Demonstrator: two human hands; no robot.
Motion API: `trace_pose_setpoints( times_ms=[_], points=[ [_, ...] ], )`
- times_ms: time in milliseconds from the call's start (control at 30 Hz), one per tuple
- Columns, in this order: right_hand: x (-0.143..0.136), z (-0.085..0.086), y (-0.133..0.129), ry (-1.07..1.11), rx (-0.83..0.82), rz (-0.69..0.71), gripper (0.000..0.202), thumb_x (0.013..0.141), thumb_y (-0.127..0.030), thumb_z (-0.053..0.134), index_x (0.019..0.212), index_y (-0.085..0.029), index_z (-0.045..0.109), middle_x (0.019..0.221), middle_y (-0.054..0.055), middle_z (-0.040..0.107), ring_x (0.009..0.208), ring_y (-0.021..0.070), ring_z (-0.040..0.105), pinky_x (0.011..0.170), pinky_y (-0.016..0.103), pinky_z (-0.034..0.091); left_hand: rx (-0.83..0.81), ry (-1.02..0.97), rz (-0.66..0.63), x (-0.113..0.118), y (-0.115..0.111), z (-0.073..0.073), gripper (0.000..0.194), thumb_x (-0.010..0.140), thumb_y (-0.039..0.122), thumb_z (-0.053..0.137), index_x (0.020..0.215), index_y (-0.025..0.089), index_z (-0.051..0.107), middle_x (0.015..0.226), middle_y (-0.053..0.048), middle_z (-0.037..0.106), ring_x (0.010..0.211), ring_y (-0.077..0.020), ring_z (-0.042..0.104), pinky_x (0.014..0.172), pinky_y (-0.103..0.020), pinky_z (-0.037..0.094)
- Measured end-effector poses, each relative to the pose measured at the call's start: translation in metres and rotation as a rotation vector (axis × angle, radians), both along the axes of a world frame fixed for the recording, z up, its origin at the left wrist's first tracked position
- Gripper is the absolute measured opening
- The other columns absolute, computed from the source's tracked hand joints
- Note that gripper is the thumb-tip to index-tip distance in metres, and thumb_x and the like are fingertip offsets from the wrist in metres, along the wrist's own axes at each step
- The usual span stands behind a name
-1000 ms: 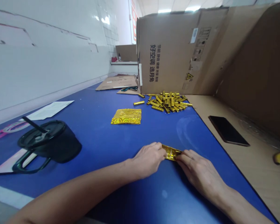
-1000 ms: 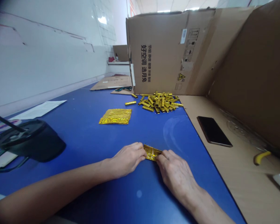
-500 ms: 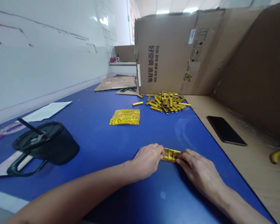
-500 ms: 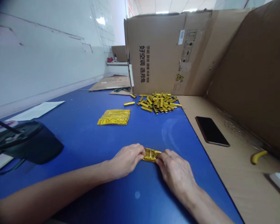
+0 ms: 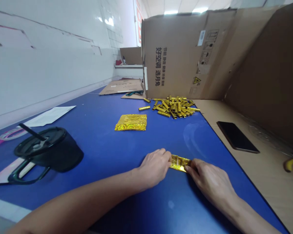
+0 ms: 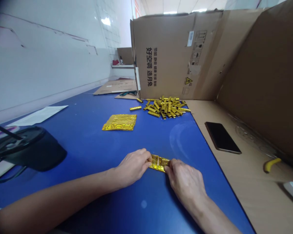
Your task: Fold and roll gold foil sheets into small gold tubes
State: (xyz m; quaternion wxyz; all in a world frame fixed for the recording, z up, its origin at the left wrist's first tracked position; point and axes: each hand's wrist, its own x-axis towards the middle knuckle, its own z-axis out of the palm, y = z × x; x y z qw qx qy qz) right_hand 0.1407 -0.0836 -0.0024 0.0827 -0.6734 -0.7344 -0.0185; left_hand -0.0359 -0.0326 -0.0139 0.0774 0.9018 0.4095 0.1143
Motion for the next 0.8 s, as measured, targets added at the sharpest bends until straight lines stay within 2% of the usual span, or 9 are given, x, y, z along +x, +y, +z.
trace_pose_setpoints(
  times_ms=[100, 200, 300, 633, 800],
  points=[
    [0.000, 0.001, 0.001, -0.003, -0.014, 0.008, 0.021, 0.080, -0.028, 0.041, 0.062, -0.022, 0.050, 0.056, 0.000, 0.062, 0.049, 0.0181, 0.059, 0.039, 0.025, 0.028, 0.091, 0.038, -0.008, 0.000, -0.002, 0.002, 0.009, 0.082, 0.020, 0.040, 0.083, 0.018, 0.049, 0.083, -0.002, 0.050, 0.076, -0.0158, 0.048, 0.065, -0.027, 0.040],
    [0.000, 0.000, 0.002, -0.006, -0.024, 0.007, 0.021, 0.080, -0.028, 0.042, 0.061, -0.022, 0.049, 0.055, 0.000, 0.062, 0.050, 0.0180, 0.059, 0.039, 0.025, 0.027, 0.218, 0.109, -0.124, 0.000, -0.008, 0.005, 0.015, 0.082, 0.013, 0.037, 0.082, 0.018, 0.051, 0.083, -0.004, 0.050, 0.076, -0.0161, 0.045, 0.064, -0.027, 0.038],
    [0.001, -0.002, 0.002, 0.007, -0.004, 0.011, 0.021, 0.080, -0.029, 0.042, 0.061, -0.022, 0.050, 0.055, 0.000, 0.062, 0.049, 0.0177, 0.059, 0.039, 0.025, 0.026, 0.280, 0.158, -0.227, 0.001, -0.016, 0.007, 0.014, 0.079, 0.015, 0.041, 0.085, 0.018, 0.053, 0.083, -0.004, 0.050, 0.075, -0.0176, 0.044, 0.062, -0.030, 0.036],
    [-0.001, -0.001, 0.002, -0.016, -0.070, -0.038, 0.023, 0.082, -0.032, 0.040, 0.064, -0.022, 0.050, 0.056, -0.001, 0.062, 0.054, 0.0185, 0.060, 0.042, 0.024, 0.024, 0.310, 0.140, -0.242, 0.002, -0.024, 0.004, 0.010, 0.079, 0.022, 0.046, 0.081, 0.016, 0.054, 0.080, -0.003, 0.053, 0.077, -0.0185, 0.045, 0.061, -0.030, 0.033],
    [0.000, -0.005, 0.001, -0.053, -0.011, -0.006, 0.018, 0.082, -0.031, 0.041, 0.071, -0.021, 0.050, 0.062, -0.001, 0.062, 0.053, 0.0168, 0.059, 0.040, 0.023, 0.027, 0.300, 0.157, -0.243, 0.003, -0.027, 0.003, 0.013, 0.079, 0.024, 0.047, 0.085, 0.014, 0.052, 0.084, -0.004, 0.054, 0.080, -0.0200, 0.046, 0.063, -0.030, 0.035]
  ],
)
